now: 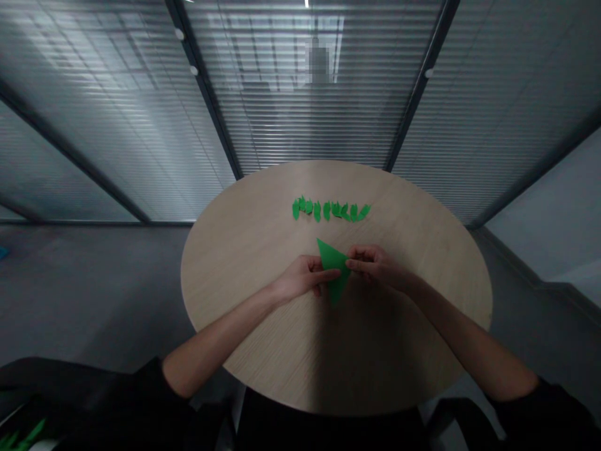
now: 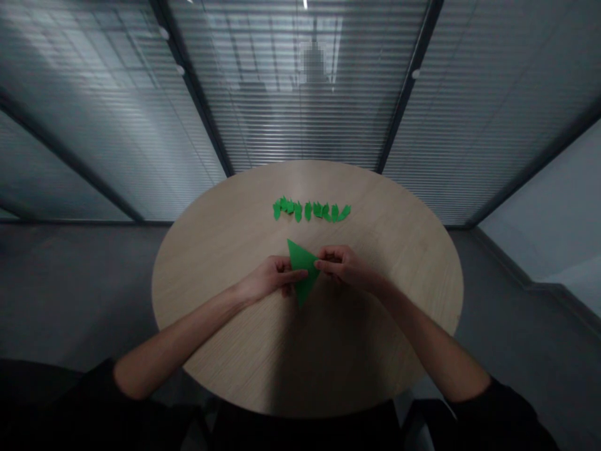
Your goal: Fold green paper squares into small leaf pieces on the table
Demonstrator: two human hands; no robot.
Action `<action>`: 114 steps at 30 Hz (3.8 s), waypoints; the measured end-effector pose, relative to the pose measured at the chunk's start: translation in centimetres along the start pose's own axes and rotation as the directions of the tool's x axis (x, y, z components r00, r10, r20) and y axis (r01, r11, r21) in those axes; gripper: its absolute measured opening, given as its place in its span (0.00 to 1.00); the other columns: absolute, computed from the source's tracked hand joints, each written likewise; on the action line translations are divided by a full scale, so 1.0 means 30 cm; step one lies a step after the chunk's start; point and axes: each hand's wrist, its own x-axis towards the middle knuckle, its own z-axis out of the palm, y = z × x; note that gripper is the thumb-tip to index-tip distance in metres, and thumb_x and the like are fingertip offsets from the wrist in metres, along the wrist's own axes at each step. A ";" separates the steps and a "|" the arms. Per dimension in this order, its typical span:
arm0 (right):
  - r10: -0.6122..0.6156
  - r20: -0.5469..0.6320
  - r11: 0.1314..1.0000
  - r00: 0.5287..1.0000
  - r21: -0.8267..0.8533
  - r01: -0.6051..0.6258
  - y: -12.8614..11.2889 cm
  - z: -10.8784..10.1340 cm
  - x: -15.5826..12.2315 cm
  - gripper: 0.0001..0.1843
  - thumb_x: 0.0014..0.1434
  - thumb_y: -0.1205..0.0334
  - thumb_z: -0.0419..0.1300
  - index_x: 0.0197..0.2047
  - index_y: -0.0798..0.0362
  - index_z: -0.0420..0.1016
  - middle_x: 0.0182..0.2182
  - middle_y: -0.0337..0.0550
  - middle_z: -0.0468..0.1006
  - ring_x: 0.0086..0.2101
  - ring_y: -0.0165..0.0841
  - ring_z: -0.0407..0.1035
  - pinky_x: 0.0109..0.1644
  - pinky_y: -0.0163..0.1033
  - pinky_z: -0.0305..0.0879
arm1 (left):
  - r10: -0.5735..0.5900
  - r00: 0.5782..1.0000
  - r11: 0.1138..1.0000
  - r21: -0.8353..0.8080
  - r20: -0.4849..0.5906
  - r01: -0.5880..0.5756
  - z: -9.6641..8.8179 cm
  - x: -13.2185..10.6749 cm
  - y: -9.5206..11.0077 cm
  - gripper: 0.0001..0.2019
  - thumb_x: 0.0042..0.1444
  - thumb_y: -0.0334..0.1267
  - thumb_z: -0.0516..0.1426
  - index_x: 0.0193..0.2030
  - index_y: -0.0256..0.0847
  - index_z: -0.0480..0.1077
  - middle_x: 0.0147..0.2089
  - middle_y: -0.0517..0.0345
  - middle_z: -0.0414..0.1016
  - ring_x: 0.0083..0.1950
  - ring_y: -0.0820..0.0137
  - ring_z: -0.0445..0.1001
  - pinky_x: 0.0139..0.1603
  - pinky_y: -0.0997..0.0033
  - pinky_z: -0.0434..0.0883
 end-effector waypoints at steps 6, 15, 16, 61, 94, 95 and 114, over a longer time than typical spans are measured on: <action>0.005 -0.023 0.999 1.000 -0.031 -0.006 0.006 -0.009 -0.001 0.26 0.53 0.36 0.69 0.31 0.52 0.70 0.21 0.32 0.65 0.20 0.25 0.58 0.21 0.33 0.53 | 0.025 0.999 0.990 0.142 -0.043 -0.019 0.007 -0.009 0.004 0.27 0.56 0.60 0.64 0.21 0.41 0.64 0.16 0.65 0.63 0.16 0.78 0.59 0.17 0.76 0.52; -0.016 -0.054 1.000 0.998 0.000 0.016 -0.006 -0.001 -0.004 0.27 0.53 0.35 0.68 0.30 0.51 0.69 0.20 0.31 0.64 0.20 0.25 0.58 0.22 0.33 0.53 | 0.079 0.996 0.963 0.256 0.040 -0.087 0.012 -0.020 0.015 0.26 0.56 0.61 0.63 0.25 0.41 0.64 0.19 0.67 0.56 0.20 0.78 0.51 0.21 0.73 0.44; -0.018 -0.056 1.000 0.998 -0.005 0.018 -0.006 -0.002 -0.003 0.27 0.53 0.35 0.68 0.30 0.51 0.69 0.20 0.31 0.64 0.20 0.25 0.58 0.22 0.33 0.53 | 0.082 0.996 0.961 0.262 0.045 -0.091 0.011 -0.021 0.016 0.27 0.56 0.61 0.63 0.23 0.41 0.63 0.19 0.67 0.55 0.20 0.78 0.51 0.22 0.73 0.44; -0.043 -0.062 0.999 0.997 -0.020 0.041 0.008 -0.012 -0.002 0.24 0.55 0.39 0.68 0.30 0.52 0.69 0.21 0.32 0.64 0.21 0.25 0.58 0.23 0.33 0.52 | 0.133 0.989 0.927 0.346 0.061 -0.146 0.005 -0.031 0.006 0.24 0.58 0.59 0.63 0.29 0.39 0.67 0.22 0.67 0.59 0.22 0.78 0.55 0.21 0.76 0.49; -0.008 0.019 0.997 1.000 -0.077 0.010 0.007 -0.006 -0.002 0.24 0.55 0.39 0.68 0.31 0.52 0.69 0.21 0.31 0.64 0.20 0.24 0.57 0.21 0.33 0.51 | 0.048 0.992 0.998 0.049 -0.121 -0.042 0.002 0.000 0.001 0.21 0.59 0.55 0.65 0.33 0.37 0.71 0.22 0.63 0.72 0.18 0.77 0.68 0.18 0.79 0.64; -0.007 0.010 0.998 1.000 -0.068 0.008 0.007 -0.006 -0.003 0.24 0.55 0.39 0.68 0.31 0.52 0.69 0.21 0.31 0.63 0.20 0.24 0.57 0.21 0.33 0.51 | 0.042 0.995 0.995 0.092 -0.095 -0.033 0.004 -0.003 0.002 0.20 0.60 0.54 0.64 0.32 0.37 0.71 0.22 0.63 0.72 0.18 0.77 0.68 0.18 0.79 0.63; -0.009 0.028 0.996 1.000 -0.091 0.011 0.006 -0.015 -0.004 0.24 0.56 0.39 0.67 0.30 0.52 0.69 0.21 0.31 0.65 0.19 0.24 0.57 0.21 0.32 0.51 | 0.102 0.981 0.993 0.073 -0.164 -0.092 -0.001 0.002 -0.006 0.22 0.61 0.58 0.61 0.31 0.38 0.68 0.22 0.62 0.72 0.18 0.77 0.67 0.18 0.79 0.63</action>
